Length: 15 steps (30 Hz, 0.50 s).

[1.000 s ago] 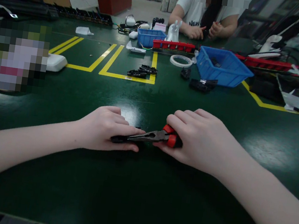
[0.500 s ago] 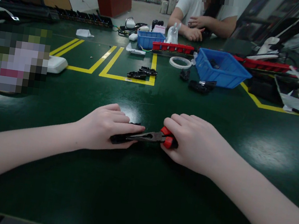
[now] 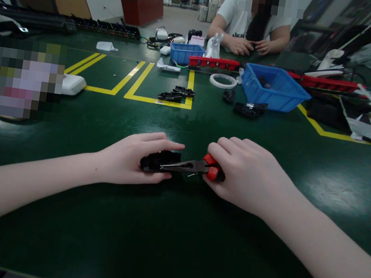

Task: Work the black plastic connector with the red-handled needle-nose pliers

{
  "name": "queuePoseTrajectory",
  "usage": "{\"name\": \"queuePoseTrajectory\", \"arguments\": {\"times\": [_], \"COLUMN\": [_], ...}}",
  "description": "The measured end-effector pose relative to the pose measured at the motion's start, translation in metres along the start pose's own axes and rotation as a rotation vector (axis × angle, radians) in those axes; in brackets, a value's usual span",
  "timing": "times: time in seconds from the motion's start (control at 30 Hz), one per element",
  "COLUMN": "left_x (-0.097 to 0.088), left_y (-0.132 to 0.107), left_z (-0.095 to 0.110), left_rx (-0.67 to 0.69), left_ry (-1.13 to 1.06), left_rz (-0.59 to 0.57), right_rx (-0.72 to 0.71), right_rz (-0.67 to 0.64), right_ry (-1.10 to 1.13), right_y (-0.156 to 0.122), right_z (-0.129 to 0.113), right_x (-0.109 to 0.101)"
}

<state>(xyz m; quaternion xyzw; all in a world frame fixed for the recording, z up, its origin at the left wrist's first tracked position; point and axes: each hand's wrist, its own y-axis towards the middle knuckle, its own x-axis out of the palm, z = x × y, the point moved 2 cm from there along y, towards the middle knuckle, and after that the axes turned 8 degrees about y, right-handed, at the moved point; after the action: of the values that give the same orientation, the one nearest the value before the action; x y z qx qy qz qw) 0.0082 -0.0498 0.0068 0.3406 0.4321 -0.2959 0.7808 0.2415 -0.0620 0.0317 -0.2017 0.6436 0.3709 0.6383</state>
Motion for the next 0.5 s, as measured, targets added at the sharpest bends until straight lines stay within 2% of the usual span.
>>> {"name": "queuePoseTrajectory", "arguments": {"times": [0.5], "left_x": [0.0006], "left_y": [0.0015], "left_z": [0.0018], "left_rx": [-0.032], "left_ry": [0.054], "left_rz": [-0.052], "right_rx": [-0.018], "right_rz": [0.008], "right_ry": [0.018], "right_y": [-0.0006], "right_z": [-0.0068], "right_x": [0.0043]}}
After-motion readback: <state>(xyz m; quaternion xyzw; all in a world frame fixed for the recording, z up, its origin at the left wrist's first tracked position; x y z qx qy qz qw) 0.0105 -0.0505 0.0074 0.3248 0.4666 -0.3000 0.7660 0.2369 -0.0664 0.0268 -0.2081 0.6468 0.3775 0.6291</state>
